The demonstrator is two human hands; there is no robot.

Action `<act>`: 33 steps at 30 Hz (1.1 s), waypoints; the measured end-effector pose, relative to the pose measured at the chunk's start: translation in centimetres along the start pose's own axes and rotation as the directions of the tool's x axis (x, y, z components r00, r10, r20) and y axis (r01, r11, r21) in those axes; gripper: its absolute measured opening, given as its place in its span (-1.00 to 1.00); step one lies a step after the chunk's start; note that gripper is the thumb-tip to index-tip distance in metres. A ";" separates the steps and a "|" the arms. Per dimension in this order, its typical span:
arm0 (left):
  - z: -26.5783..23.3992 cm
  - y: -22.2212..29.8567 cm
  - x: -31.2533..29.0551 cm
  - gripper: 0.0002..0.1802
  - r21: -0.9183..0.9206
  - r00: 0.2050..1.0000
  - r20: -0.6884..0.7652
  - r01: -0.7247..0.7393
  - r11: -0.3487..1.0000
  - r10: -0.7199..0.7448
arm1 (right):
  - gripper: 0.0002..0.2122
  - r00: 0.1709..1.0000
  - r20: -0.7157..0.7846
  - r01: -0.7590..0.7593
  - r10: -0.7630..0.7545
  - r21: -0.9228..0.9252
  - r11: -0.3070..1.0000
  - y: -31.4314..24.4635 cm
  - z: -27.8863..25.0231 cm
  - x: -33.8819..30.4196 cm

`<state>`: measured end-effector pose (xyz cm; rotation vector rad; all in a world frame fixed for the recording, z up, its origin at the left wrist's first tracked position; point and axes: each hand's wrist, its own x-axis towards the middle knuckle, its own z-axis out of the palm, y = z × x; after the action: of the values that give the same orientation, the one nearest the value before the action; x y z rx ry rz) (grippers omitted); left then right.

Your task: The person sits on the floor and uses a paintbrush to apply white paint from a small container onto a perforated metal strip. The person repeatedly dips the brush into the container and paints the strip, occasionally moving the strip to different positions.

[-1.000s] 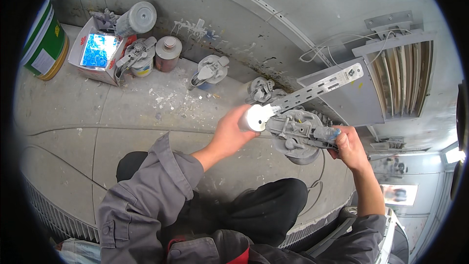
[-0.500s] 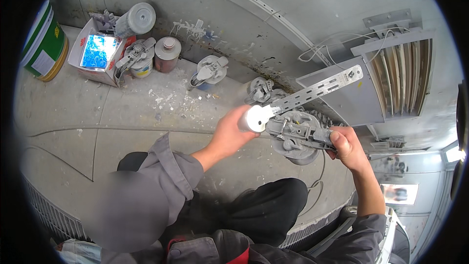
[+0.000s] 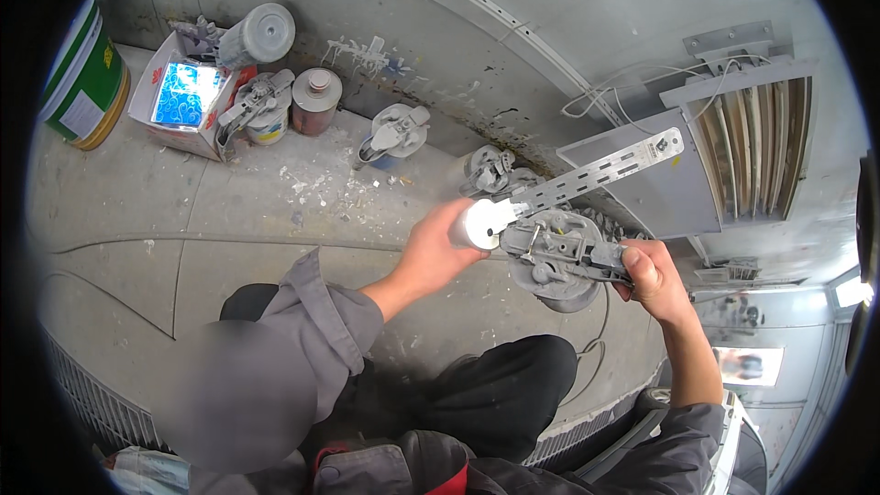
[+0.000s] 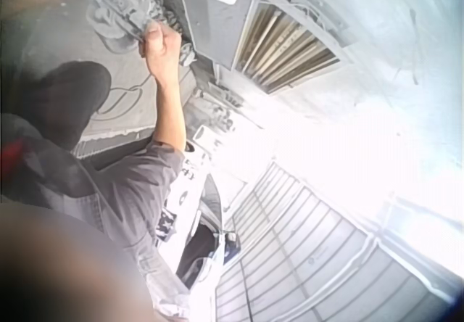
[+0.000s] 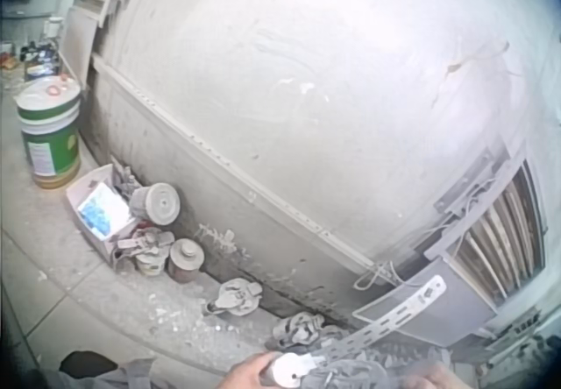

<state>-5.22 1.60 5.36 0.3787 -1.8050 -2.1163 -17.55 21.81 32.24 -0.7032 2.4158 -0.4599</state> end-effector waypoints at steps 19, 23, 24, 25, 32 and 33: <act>-3.2 1.3 -0.5 -0.13 -0.179 0.998 -0.058 0.023 0.984 -0.034 | -0.40 0.986 -0.156 0.120 0.051 0.896 0.427 15.9 9.0 -1.2; -5.1 2.2 -1.4 -0.09 -0.161 0.995 -0.093 0.017 0.987 -0.033 | -0.57 0.970 0.237 -0.234 0.057 0.836 0.496 19.3 16.2 5.2; -5.7 2.5 -1.8 -0.08 -0.135 0.993 -0.114 0.010 0.991 -0.026 | -0.58 0.967 0.250 -0.235 0.058 0.772 0.591 18.2 18.2 7.5; -6.3 2.8 -2.3 -0.07 -0.110 0.990 -0.140 0.002 0.994 -0.017 | -0.58 0.959 0.273 -0.271 0.077 0.801 0.534 17.0 20.4 9.5; -7.5 6.1 -5.2 -0.08 -0.079 0.978 -0.187 0.082 0.994 -0.095 | -0.59 0.992 -0.099 0.093 0.072 0.992 0.088 11.7 32.3 25.8; -7.7 6.1 -5.5 -0.08 -0.081 0.975 -0.198 0.081 0.993 -0.096 | -0.58 0.983 -0.169 0.160 0.069 0.981 0.113 11.0 34.1 28.2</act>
<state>3.37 -3.90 10.10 0.6418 -1.6204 -2.1096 -20.45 8.90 -11.43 -0.0442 1.5153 -2.0147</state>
